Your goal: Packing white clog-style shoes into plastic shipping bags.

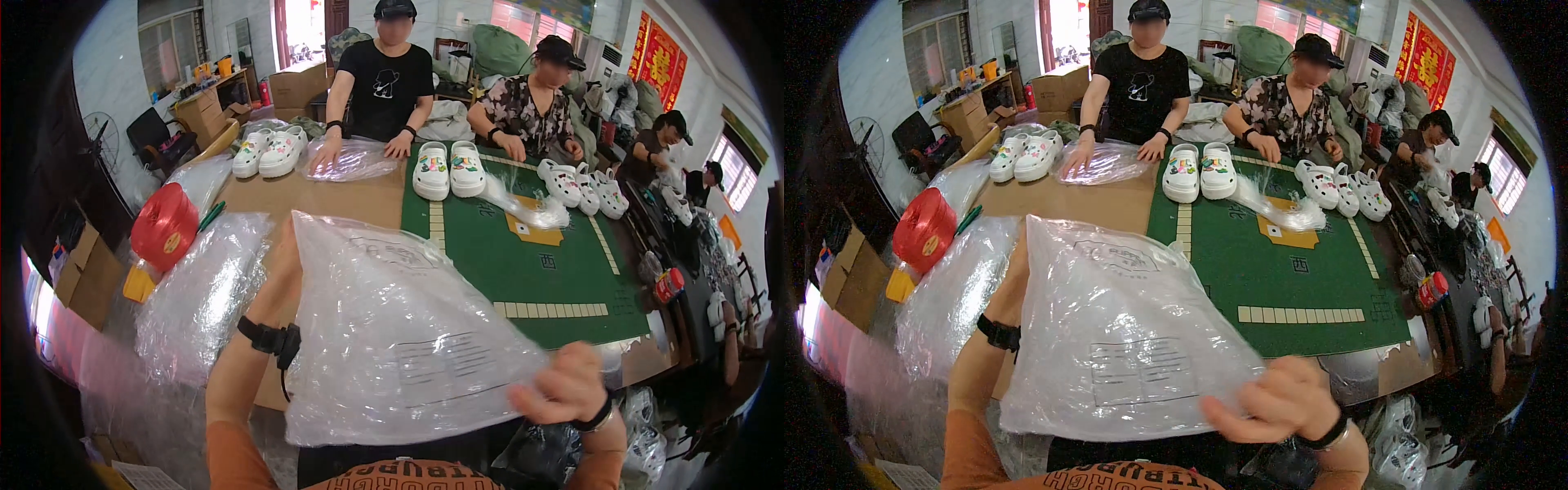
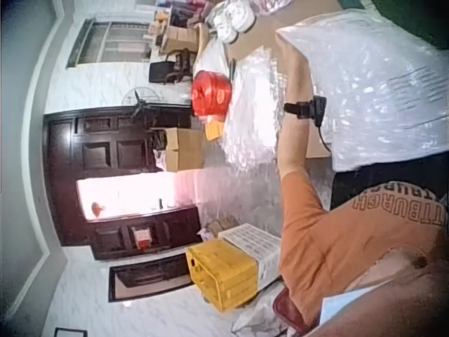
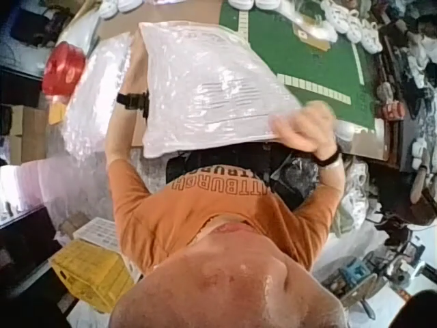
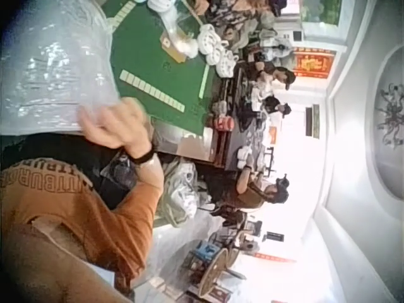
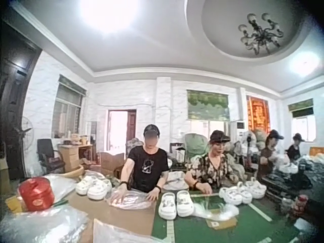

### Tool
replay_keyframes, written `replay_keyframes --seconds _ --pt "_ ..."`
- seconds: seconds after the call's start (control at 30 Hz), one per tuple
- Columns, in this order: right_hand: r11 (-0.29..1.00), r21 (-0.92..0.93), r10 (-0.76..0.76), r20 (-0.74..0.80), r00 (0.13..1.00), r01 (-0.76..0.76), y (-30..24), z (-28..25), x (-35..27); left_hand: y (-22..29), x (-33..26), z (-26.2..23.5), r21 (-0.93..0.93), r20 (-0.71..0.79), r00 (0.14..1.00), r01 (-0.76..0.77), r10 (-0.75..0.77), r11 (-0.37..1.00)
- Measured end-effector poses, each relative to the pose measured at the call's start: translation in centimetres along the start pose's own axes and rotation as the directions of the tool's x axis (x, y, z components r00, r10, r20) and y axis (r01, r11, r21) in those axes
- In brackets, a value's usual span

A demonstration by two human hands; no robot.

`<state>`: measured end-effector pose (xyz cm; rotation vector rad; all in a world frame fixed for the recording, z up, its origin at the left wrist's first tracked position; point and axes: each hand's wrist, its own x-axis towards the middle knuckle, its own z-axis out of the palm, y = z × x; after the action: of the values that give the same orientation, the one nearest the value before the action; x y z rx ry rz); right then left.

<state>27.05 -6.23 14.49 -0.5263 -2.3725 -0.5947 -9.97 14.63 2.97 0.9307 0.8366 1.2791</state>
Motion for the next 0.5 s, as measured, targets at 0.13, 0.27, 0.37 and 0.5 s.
replay_keyframes --seconds 0.13,0.27,0.37,0.5 --pt "0.997 0.021 -0.07 0.135 0.988 0.068 -2.2 7.9 -4.5 -3.8 -2.2 0.6 -0.036 -0.111 0.978 0.171 -0.174 0.985" --pt "0.984 0.177 -0.054 0.41 0.91 -0.021 -3.0 13.1 -9.6 -5.8 -5.3 -0.1 0.021 -0.084 0.918 0.392 -0.389 0.92" --pt "0.974 0.218 -0.053 0.46 0.886 -0.054 -3.8 14.2 -10.2 -8.3 -7.1 -1.5 0.108 -0.037 0.889 0.457 -0.456 0.883" --pt "0.968 0.204 0.006 0.56 0.828 -0.145 -4.3 14.7 -11.8 -9.2 -8.9 -0.2 0.39 -0.066 0.906 0.409 -0.418 0.825"
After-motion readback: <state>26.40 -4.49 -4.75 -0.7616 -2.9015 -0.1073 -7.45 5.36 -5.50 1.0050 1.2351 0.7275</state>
